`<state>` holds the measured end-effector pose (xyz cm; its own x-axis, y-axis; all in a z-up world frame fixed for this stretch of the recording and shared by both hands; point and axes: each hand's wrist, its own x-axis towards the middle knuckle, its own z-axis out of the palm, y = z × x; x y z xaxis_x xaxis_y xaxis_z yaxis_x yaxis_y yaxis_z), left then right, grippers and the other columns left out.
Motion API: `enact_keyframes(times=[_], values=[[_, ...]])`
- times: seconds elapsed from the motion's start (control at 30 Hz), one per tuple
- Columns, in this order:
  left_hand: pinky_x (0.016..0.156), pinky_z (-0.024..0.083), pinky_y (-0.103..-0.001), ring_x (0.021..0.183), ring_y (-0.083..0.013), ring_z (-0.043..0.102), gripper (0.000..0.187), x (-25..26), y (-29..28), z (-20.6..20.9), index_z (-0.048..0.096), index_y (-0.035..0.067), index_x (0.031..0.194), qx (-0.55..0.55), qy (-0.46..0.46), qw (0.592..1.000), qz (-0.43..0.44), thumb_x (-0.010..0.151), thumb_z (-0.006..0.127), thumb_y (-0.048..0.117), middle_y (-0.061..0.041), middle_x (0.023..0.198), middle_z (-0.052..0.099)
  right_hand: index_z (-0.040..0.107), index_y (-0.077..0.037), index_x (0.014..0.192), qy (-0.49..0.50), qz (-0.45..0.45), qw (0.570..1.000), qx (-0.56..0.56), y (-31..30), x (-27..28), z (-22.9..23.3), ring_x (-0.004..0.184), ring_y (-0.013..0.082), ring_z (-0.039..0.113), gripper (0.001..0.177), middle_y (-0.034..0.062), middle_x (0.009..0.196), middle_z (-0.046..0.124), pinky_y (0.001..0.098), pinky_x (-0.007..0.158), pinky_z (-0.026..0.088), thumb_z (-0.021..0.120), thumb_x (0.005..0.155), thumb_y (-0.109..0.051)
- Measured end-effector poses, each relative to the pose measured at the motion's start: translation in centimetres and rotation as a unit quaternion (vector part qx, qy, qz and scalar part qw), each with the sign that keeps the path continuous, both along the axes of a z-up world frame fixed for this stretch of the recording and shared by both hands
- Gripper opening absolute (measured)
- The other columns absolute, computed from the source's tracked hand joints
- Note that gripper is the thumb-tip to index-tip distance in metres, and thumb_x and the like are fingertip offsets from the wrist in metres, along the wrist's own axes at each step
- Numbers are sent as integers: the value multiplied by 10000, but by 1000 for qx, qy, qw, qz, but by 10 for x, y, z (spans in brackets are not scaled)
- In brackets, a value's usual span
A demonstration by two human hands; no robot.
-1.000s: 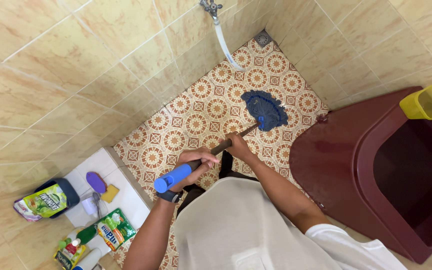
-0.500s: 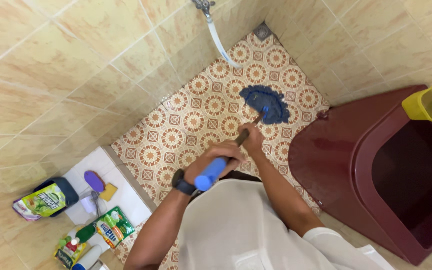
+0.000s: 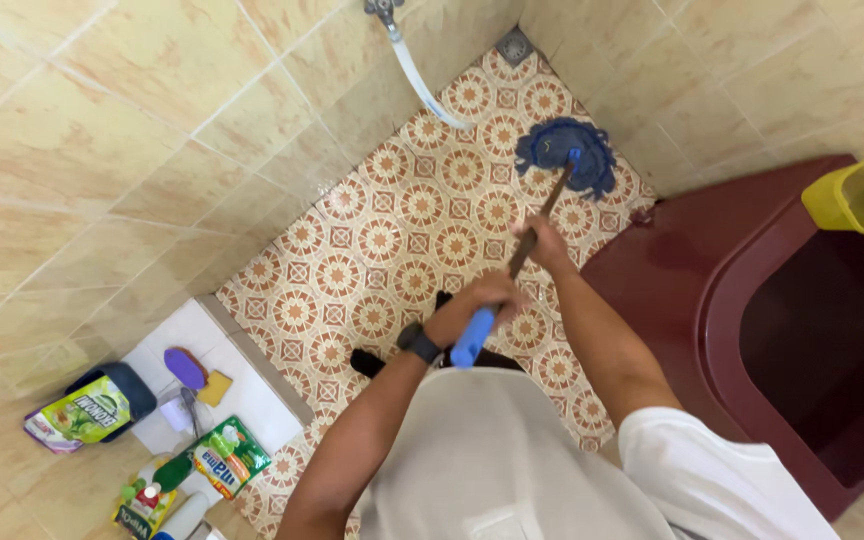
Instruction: The person mops the patterned floor of a small tiled room using a blue mop, moving it around the floor area and near the walls.
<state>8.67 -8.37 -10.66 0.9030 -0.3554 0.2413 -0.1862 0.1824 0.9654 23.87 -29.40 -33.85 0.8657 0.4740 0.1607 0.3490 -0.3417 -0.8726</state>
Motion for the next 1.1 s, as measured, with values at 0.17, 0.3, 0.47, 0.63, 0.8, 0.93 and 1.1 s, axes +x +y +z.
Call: enact_keyframes(times=[0.17,0.3,0.47,0.63,0.8,0.93,1.1], values=[[971,465,-388,803,-194,597,224,-37,8,6,726,87,1005,98,-120,985,79,830,711,-52,-18,778,618,590,-35,902,-36,-37,999,-13,15,-42,-7,798,259,589,195,132,891,589,369,749,554,769,868,-104],[1024,503,-423,744,-158,661,205,-50,37,4,733,85,990,69,-118,986,100,882,702,-87,-10,829,706,603,-33,733,14,-44,984,-171,37,-64,-8,780,297,579,366,141,784,615,430,813,491,822,932,-247],[683,532,-304,742,-175,669,221,-62,86,12,748,67,993,70,-69,989,109,866,662,-93,-57,823,702,630,-33,776,-4,-65,992,-105,80,-94,3,857,337,587,290,152,832,638,440,834,479,787,905,-240],[632,498,-300,691,-142,643,245,-78,120,36,756,54,1014,60,-35,991,114,854,645,-95,-64,777,679,645,-36,807,34,-80,988,-126,114,-129,26,879,352,593,204,174,876,636,439,808,471,775,831,-191],[686,508,-299,739,-157,633,246,-95,140,61,752,46,1037,35,-1,993,109,884,651,-118,-78,856,704,609,0,720,94,-73,985,-129,133,-164,56,862,369,573,380,192,825,619,450,843,459,781,937,-260],[687,507,-283,740,-155,634,232,-95,138,64,749,54,1034,68,-17,994,87,888,658,-102,-74,861,707,620,2,720,114,-67,980,-148,129,-179,56,860,374,572,333,186,790,635,447,844,451,768,913,-225],[697,490,-335,770,-192,614,230,-91,108,61,762,56,1021,64,-30,995,77,871,688,-103,-73,848,689,661,-52,766,-28,-136,989,-52,104,-175,28,875,361,593,94,161,813,637,437,815,458,746,800,-68]])
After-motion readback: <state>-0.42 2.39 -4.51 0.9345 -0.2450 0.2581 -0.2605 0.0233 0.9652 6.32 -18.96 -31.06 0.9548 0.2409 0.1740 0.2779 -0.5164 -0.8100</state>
